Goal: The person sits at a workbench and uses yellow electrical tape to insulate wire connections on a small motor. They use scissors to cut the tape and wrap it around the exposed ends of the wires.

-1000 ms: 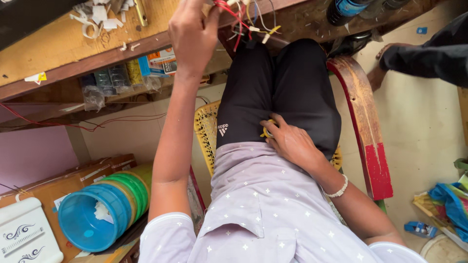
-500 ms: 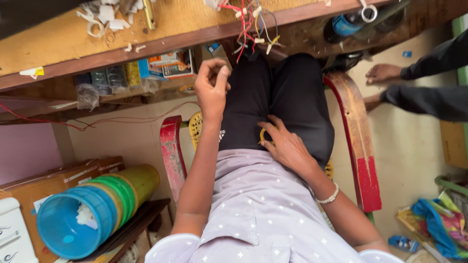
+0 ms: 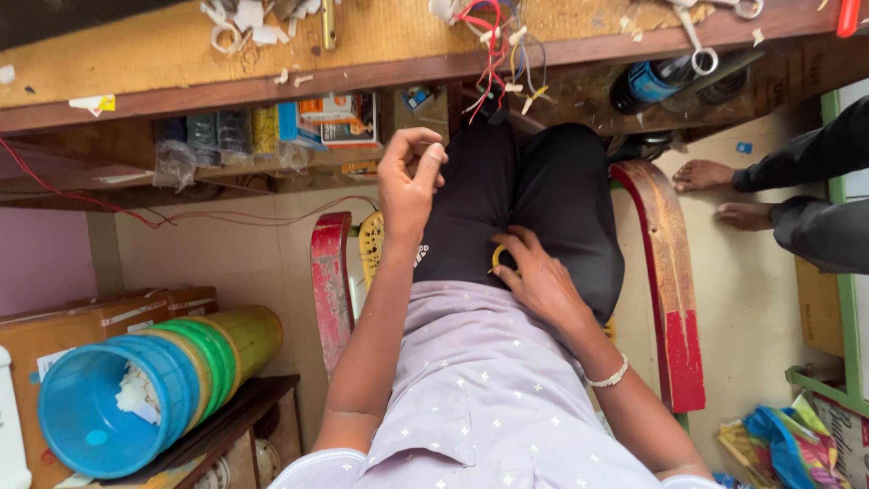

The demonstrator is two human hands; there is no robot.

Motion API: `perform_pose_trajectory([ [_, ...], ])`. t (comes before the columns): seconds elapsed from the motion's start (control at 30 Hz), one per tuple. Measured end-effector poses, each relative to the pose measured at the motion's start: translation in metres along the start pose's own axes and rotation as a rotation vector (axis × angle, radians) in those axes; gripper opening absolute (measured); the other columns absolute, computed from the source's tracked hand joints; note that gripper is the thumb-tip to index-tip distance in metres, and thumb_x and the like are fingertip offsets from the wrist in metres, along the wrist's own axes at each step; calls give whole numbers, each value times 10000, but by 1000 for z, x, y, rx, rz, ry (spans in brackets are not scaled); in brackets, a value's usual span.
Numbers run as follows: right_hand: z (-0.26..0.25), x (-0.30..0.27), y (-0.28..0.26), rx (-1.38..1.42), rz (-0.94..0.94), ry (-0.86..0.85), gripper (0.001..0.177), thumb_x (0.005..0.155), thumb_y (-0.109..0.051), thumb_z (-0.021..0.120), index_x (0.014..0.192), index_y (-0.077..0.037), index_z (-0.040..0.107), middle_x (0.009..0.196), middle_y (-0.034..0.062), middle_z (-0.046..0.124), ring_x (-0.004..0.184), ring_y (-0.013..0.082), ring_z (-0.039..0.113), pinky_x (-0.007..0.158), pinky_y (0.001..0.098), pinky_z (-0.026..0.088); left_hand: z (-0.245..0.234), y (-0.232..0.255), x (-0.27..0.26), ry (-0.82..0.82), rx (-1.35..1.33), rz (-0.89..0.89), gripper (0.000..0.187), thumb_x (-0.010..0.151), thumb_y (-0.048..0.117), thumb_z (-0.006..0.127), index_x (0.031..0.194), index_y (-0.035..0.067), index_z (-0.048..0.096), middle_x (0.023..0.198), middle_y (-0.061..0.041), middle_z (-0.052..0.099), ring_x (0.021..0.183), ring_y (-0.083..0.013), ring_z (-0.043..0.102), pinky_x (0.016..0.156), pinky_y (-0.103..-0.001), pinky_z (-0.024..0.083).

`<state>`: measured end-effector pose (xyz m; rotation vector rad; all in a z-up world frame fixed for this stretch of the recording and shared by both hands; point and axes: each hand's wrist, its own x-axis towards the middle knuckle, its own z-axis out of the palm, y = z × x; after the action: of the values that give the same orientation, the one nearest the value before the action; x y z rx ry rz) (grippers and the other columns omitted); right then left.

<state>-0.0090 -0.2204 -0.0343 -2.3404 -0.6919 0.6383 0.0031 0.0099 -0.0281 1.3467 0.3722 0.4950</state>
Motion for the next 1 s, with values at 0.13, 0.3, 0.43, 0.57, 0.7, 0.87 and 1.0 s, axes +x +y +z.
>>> perform_pose_trajectory([
  [0.13,-4,2,2,29,-82,127,503,890,-208,705,1369,-119,578,1428,177,542,1163,454,625,909,491,534,0,-9,-14,-91,122,-12,98,996,32,644,1091,41,668,868,6,661,766,-39,628,638,-201,528],
  [0.3,-51,11,1,227,-152,248,349,912,-120,701,1257,-73,671,1345,128,638,969,245,660,713,311,512,2,18,-2,-65,237,86,99,995,2,646,1089,25,669,866,-8,667,743,-53,620,643,-229,523],
  [0.43,-90,12,-1,286,-133,382,277,947,-38,687,1224,-39,693,1349,92,662,724,107,528,695,239,462,21,44,21,-90,438,460,118,1033,34,649,1149,53,649,947,-80,696,794,-163,709,710,-307,567],
  [0.57,-103,17,-9,281,-100,421,237,973,-25,684,1210,-33,699,1237,88,682,710,89,577,660,247,464,46,70,59,-104,977,661,221,989,192,715,1142,41,664,743,-130,666,654,-330,669,594,-452,503],
  [0.7,-94,11,-6,340,-15,397,214,986,-31,663,1196,-20,703,1050,67,715,730,83,610,655,237,492,43,75,89,-206,1209,747,199,1009,292,753,1038,129,643,810,-116,685,716,-340,683,593,-467,502],
  [0.87,-75,6,11,415,71,339,228,974,-41,632,1188,-15,707,1012,58,749,723,80,625,652,232,527,3,71,76,-293,1118,735,329,1044,189,736,1332,163,579,1009,-56,713,873,-318,701,700,-449,532],
  [1.0,-66,5,28,416,80,305,217,972,-54,642,1171,-6,712,985,66,752,707,75,631,633,235,528,-20,69,69,-360,1234,638,477,1032,169,741,1469,221,558,944,-80,665,834,-324,678,685,-464,513],
])
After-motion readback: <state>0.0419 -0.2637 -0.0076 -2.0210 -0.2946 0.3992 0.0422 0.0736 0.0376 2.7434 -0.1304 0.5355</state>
